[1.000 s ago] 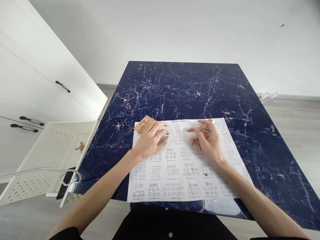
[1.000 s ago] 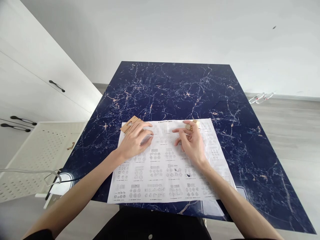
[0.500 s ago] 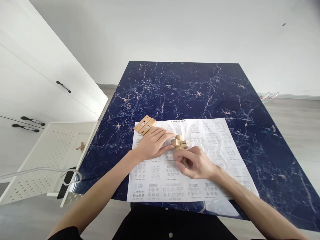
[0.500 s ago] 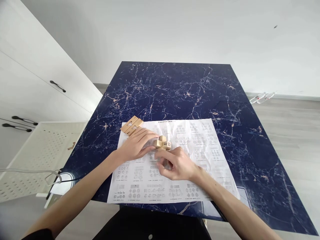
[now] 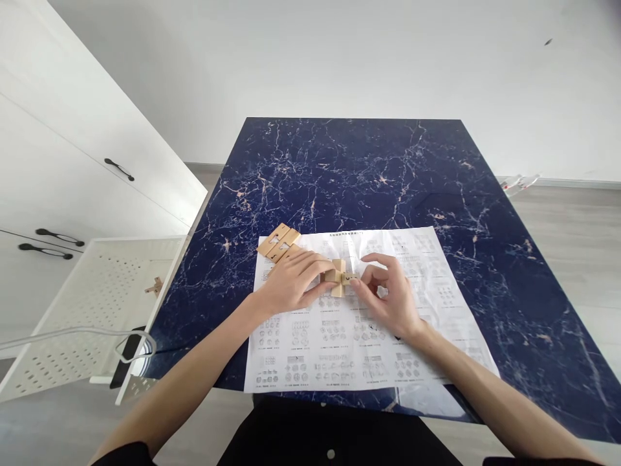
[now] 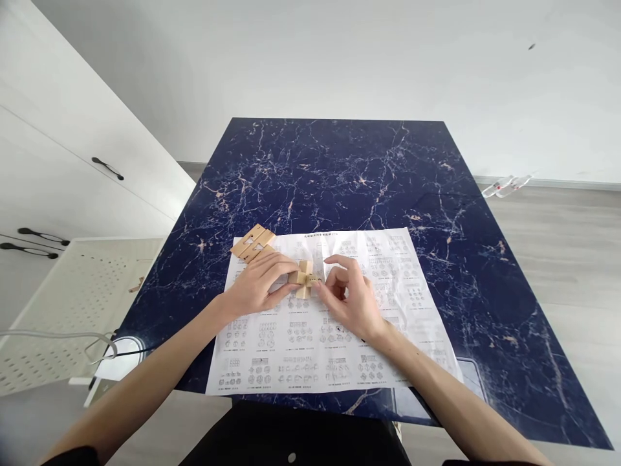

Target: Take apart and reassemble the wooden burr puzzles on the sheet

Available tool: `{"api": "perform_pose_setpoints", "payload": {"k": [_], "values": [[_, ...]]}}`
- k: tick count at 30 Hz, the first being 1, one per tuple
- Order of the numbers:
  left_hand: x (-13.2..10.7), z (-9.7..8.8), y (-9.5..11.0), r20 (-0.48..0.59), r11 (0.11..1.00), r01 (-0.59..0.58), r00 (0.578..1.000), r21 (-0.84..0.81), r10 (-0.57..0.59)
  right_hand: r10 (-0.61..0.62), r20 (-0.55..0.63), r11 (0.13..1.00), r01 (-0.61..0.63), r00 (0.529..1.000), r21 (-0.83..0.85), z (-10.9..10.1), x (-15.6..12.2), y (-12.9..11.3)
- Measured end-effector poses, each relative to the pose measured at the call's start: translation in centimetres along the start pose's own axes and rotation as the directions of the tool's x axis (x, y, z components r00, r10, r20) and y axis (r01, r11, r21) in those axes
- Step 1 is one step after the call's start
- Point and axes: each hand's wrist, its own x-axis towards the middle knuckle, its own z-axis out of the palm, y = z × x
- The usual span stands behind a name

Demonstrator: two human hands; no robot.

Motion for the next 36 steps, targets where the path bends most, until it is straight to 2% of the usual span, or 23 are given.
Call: {"api": "perform_pose_setpoints", "payload": {"k": [4, 8, 12, 15, 18, 24, 29, 33, 36], "values": [[0.0, 0.0, 0.0, -0.005, 1.000, -0.008, 1.000, -0.021, 0.008, 0.011, 0.064, 0.998, -0.006, 0.998, -0.069, -0.2, 0.5, -0.3], [0.0, -0.1, 0.0, 0.024, 0.992, 0.080, 0.997, -0.099, -0.078, 0.055, 0.067, 0.995, -0.049, 0.996, -0.085, 0.0, 0.5, -0.5], [0.2, -0.3, 0.3, 0.116, 0.936, 0.217, 0.975, -0.279, -0.191, 0.068, 0.054, 0.997, -0.069, 0.996, 0.026, 0.2, 0.5, -0.3], [0.3, -0.6, 0.8, 0.227, 0.901, 0.326, 0.937, -0.286, -0.267, 0.042, 0.082, 0.997, -0.047, 0.996, 0.062, 0.2, 0.4, 0.0], [0.5, -0.8, 1.2, 0.259, 0.886, 0.372, 0.917, -0.277, -0.304, -0.006, 0.104, 0.999, 0.000, 0.995, 0.052, 0.1, 0.3, 0.1], [0.6, -0.9, 1.1, 0.222, 0.877, 0.369, 0.924, -0.308, -0.310, -0.141, 0.098, 0.990, 0.139, 0.985, 0.024, 0.2, 0.3, 0.3], [0.5, -1.0, 1.0, 0.254, 0.859, 0.394, 0.912, -0.328, -0.321, -0.266, 0.113, 0.963, 0.269, 0.957, -0.007, 0.3, 0.3, 0.6], [0.6, -1.1, 0.7, 0.255, 0.813, 0.406, 0.911, -0.418, -0.324, -0.395, 0.154, 0.912, 0.407, 0.906, -0.054, 0.2, 0.5, 0.4], [0.8, -1.0, 0.6, 0.269, 0.755, 0.412, 0.910, -0.510, -0.315, -0.392, 0.146, 0.915, 0.402, 0.908, -0.040, 0.0, 0.7, 0.2]]}}
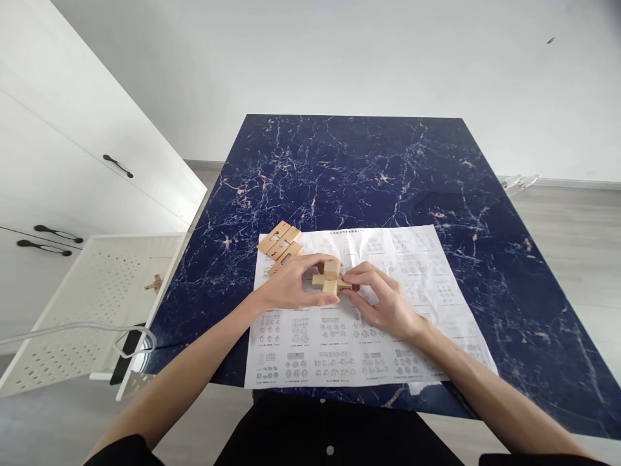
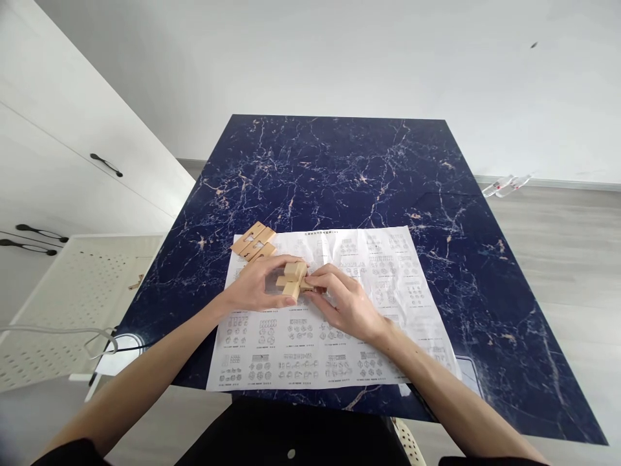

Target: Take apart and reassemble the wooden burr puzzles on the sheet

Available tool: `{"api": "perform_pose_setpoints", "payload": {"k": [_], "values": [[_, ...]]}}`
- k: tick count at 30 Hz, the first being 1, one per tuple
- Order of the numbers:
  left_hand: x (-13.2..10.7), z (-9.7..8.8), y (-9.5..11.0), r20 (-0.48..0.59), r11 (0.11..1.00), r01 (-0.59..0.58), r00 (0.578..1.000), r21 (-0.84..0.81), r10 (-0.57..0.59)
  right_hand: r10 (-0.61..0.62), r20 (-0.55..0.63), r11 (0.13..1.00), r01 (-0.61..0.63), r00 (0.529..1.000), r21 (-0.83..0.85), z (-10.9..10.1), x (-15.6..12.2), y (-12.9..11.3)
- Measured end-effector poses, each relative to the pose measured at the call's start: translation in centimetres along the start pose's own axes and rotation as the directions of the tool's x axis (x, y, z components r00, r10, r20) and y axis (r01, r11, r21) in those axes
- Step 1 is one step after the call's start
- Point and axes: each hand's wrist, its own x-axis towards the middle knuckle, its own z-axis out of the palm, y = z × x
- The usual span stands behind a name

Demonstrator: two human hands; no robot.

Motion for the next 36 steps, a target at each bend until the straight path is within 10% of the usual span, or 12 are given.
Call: {"api": "perform_pose_setpoints", "payload": {"k": [14, 21, 36], "values": [[0.3, 0.4, 0.1, 0.087, 0.988, 0.048, 0.996, -0.145, -0.035, 0.147, -0.026, 0.987, -0.148, 0.989, -0.065, 0.5, -0.5, -0.3], [0.3, 0.6, -0.3, 0.038, 0.987, 0.066, 0.997, -0.146, -0.061, 0.035, -0.040, 0.994, -0.039, 0.999, -0.103, 0.4, 0.2, -0.5], [0.1, 0.5, 0.7, 0.084, 0.955, 0.239, 0.970, -0.177, -0.228, 0.406, -0.179, 0.914, -0.392, 0.896, 0.108, 0.2, 0.6, -0.2]]}}
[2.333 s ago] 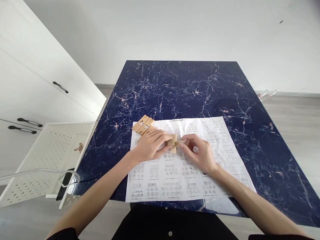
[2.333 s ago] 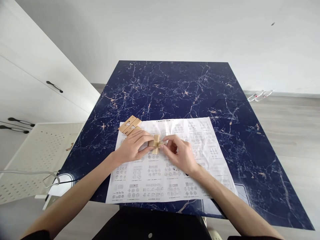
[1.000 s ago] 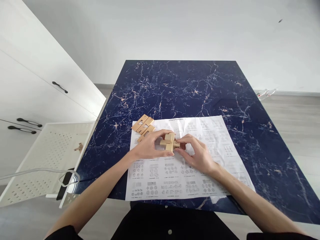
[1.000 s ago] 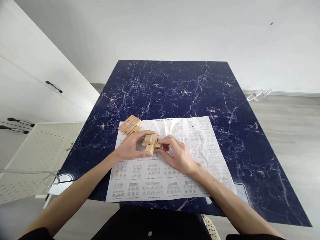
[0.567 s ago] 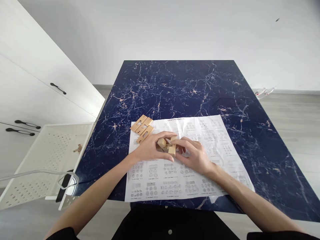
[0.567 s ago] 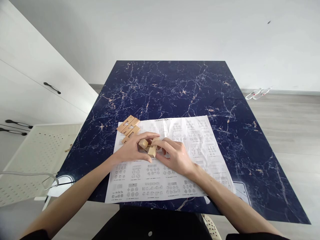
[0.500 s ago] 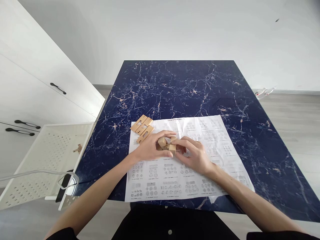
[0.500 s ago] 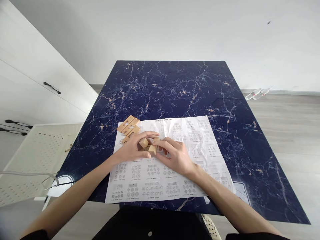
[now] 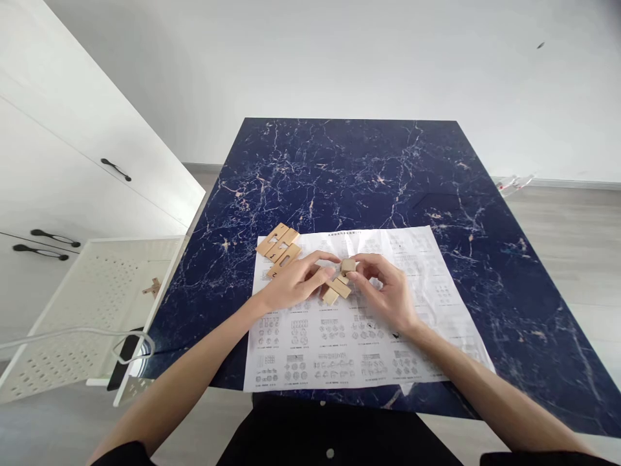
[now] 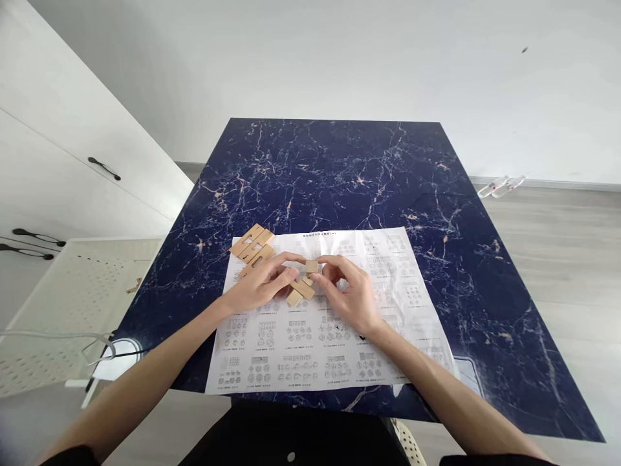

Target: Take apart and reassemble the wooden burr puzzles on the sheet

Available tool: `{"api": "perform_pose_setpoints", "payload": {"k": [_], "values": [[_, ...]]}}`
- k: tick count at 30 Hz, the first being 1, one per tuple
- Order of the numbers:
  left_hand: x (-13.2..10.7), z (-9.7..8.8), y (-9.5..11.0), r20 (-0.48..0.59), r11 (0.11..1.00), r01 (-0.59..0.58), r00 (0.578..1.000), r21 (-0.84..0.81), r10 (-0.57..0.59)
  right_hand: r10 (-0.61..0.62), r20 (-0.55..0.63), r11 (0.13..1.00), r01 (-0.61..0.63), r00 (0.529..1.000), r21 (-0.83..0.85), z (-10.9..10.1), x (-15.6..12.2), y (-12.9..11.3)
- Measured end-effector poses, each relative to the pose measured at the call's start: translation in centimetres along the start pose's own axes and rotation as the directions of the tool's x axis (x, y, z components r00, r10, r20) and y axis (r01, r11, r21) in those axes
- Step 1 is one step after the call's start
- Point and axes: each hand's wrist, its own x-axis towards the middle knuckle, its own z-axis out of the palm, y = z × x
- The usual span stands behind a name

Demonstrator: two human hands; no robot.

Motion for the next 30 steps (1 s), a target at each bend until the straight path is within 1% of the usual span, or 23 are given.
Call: {"api": "perform_pose_setpoints", "payload": {"k": [3, 5, 6, 8, 9, 11, 13, 15, 17, 18, 22, 25, 27, 28, 30], "values": [[0.0, -0.1, 0.2, -0.016, 0.996, 0.030, 0.999, -0.082, -0.031, -0.017, -0.018, 1.000, 0.017, 1.000, -0.017, 0.3, -0.2, -0.1], [-0.1, -0.2, 0.2, 0.005, 0.990, 0.048, 0.999, -0.134, -0.048, -0.029, -0.052, 0.999, 0.028, 0.998, -0.029, 0.3, -0.3, 0.0], [-0.1, -0.3, 0.2, 0.016, 0.986, 0.054, 0.999, -0.157, -0.052, -0.009, -0.074, 0.999, 0.006, 0.997, -0.032, 0.3, -0.2, 0.1], [-0.2, -0.4, 0.1, 0.027, 0.978, 0.049, 0.999, -0.202, -0.044, 0.085, -0.094, 0.996, -0.088, 0.992, -0.029, 0.2, -0.1, 0.4], [-0.2, -0.4, 0.1, 0.023, 0.974, 0.039, 0.999, -0.223, -0.035, 0.141, -0.078, 0.990, -0.143, 0.987, -0.021, 0.2, 0.1, 0.6], [-0.1, -0.4, 0.1, -0.002, 0.967, 0.009, 1.000, -0.256, -0.010, 0.217, 0.001, 0.976, -0.217, 0.976, 0.015, 0.1, 0.3, 1.0], [0.0, -0.3, 0.0, -0.039, 0.963, -0.022, 0.999, -0.267, 0.012, 0.229, 0.059, 0.971, -0.232, 0.972, 0.060, 0.1, 0.6, 1.2], [0.1, -0.2, -0.1, -0.080, 0.967, -0.042, 0.997, -0.253, 0.022, 0.206, 0.043, 0.975, -0.209, 0.978, 0.077, 0.1, 0.6, 1.2], [0.1, -0.1, -0.2, -0.099, 0.976, -0.049, 0.995, -0.212, 0.029, 0.169, 0.041, 0.983, -0.171, 0.985, 0.068, 0.0, 0.5, 1.0], [0.0, -0.1, -0.2, -0.098, 0.982, -0.050, 0.995, -0.183, 0.032, 0.145, 0.068, 0.987, -0.149, 0.987, 0.056, -0.1, 0.5, 0.9], [-0.3, 0.1, -0.3, -0.046, 0.997, -0.065, 0.997, -0.030, 0.064, 0.054, 0.249, 0.998, -0.044, 0.967, -0.048, -0.4, 0.2, 0.1], [-0.4, 0.2, -0.5, -0.036, 0.986, -0.114, 0.992, 0.120, 0.119, 0.022, 0.266, 0.995, 0.004, 0.964, -0.096, -0.4, 0.4, -0.5], [-0.4, 0.4, -0.9, -0.039, 0.955, -0.169, 0.982, 0.243, 0.183, 0.027, 0.247, 0.995, -0.003, 0.969, -0.100, -0.3, 0.5, -0.8], [-0.3, 0.5, -1.2, -0.038, 0.926, -0.211, 0.971, 0.312, 0.234, 0.038, 0.237, 0.995, -0.014, 0.971, -0.102, -0.2, 0.5, -0.9], [-0.2, 0.7, -1.8, -0.031, 0.834, -0.309, 0.932, 0.457, 0.362, 0.068, 0.212, 0.993, -0.046, 0.975, -0.106, 0.0, 0.6, -1.0]]}}
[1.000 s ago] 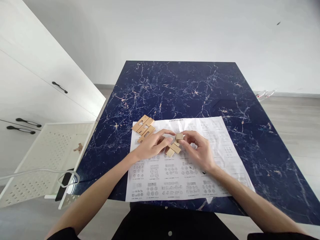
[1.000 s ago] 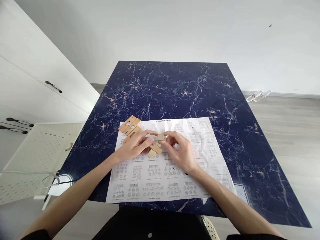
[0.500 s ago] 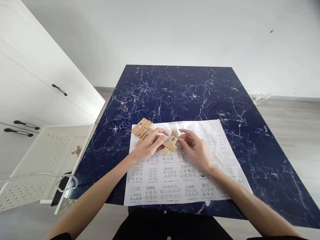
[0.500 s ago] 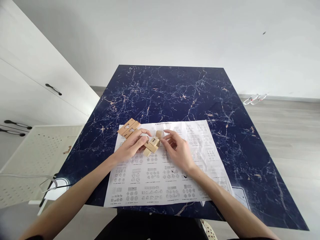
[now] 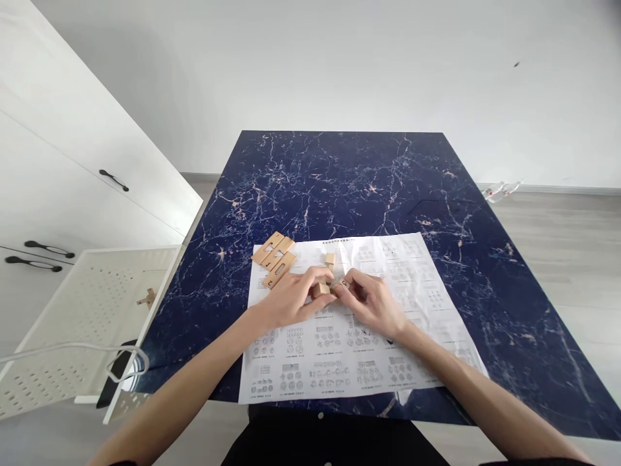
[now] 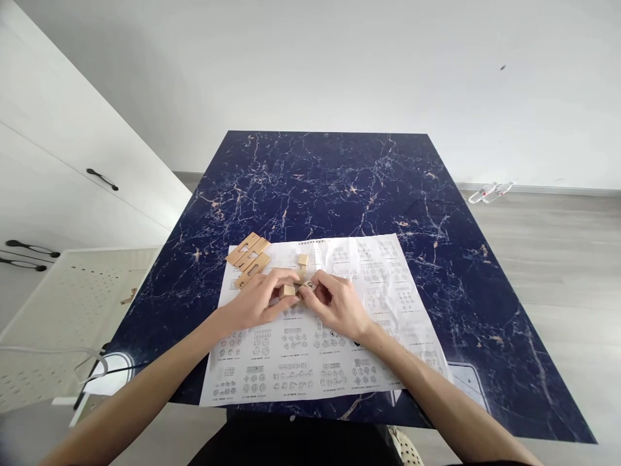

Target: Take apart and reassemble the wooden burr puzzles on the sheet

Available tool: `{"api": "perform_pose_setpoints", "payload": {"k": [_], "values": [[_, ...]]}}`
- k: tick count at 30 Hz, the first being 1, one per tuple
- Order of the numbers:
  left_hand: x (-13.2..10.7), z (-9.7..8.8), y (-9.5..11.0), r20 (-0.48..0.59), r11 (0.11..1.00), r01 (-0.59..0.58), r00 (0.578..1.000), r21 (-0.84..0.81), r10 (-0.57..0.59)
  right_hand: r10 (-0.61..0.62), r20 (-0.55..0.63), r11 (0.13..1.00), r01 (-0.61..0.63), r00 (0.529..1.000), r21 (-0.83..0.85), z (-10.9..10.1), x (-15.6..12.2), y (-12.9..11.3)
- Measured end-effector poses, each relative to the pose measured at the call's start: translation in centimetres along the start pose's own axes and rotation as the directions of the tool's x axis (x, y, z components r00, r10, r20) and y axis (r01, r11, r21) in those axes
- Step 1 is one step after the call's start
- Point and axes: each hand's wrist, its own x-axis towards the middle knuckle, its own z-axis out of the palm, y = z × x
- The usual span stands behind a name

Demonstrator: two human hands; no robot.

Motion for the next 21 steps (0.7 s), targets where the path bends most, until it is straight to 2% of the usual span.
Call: {"api": "perform_pose_setpoints", "payload": {"k": [3, 5, 9, 12, 14, 16, 18, 19, 21], "values": [[-0.1, 0.7, -0.3, -0.066, 0.961, -0.161, 0.981, 0.224, 0.180, 0.052, -0.053, 0.999, -0.051, 0.997, 0.003, 0.3, 0.0, -0.1], [0.0, 0.9, -0.3, -0.069, 0.928, -0.206, 0.969, 0.311, 0.238, 0.088, -0.090, 0.996, -0.087, 0.992, 0.016, 0.6, -0.1, -0.2], [0.3, 0.7, 0.2, -0.026, 0.929, -0.222, 0.970, 0.295, 0.241, 0.143, -0.126, 0.988, -0.135, 0.982, 0.074, 1.1, -0.4, -0.4], [0.4, 0.6, 0.6, 0.049, 0.924, -0.229, 0.973, 0.306, 0.225, 0.186, -0.129, 0.979, -0.172, 0.974, 0.109, 1.3, -0.5, -0.3], [0.4, 0.8, 0.8, 0.095, 0.877, -0.307, 0.951, 0.369, 0.293, 0.232, -0.132, 0.966, -0.212, 0.964, 0.146, 1.3, -0.5, -0.1], [0.2, 1.2, 1.0, 0.106, 0.802, -0.427, 0.899, 0.417, 0.424, 0.287, -0.154, 0.948, -0.257, 0.945, 0.186, 1.0, -0.3, 0.2], [0.1, 1.7, 1.0, 0.051, 0.759, -0.502, 0.846, 0.416, 0.531, 0.324, -0.204, 0.938, -0.285, 0.924, 0.200, 0.5, 0.1, 0.4], [0.0, 1.8, 1.0, -0.001, 0.764, -0.508, 0.833, 0.398, 0.554, 0.326, -0.207, 0.937, -0.286, 0.922, 0.200, 0.3, 0.2, 0.5], [0.0, 1.6, 0.7, -0.132, 0.824, -0.452, 0.845, 0.342, 0.518, 0.317, -0.187, 0.941, -0.284, 0.930, 0.185, -0.2, 0.5, 0.7]]}}
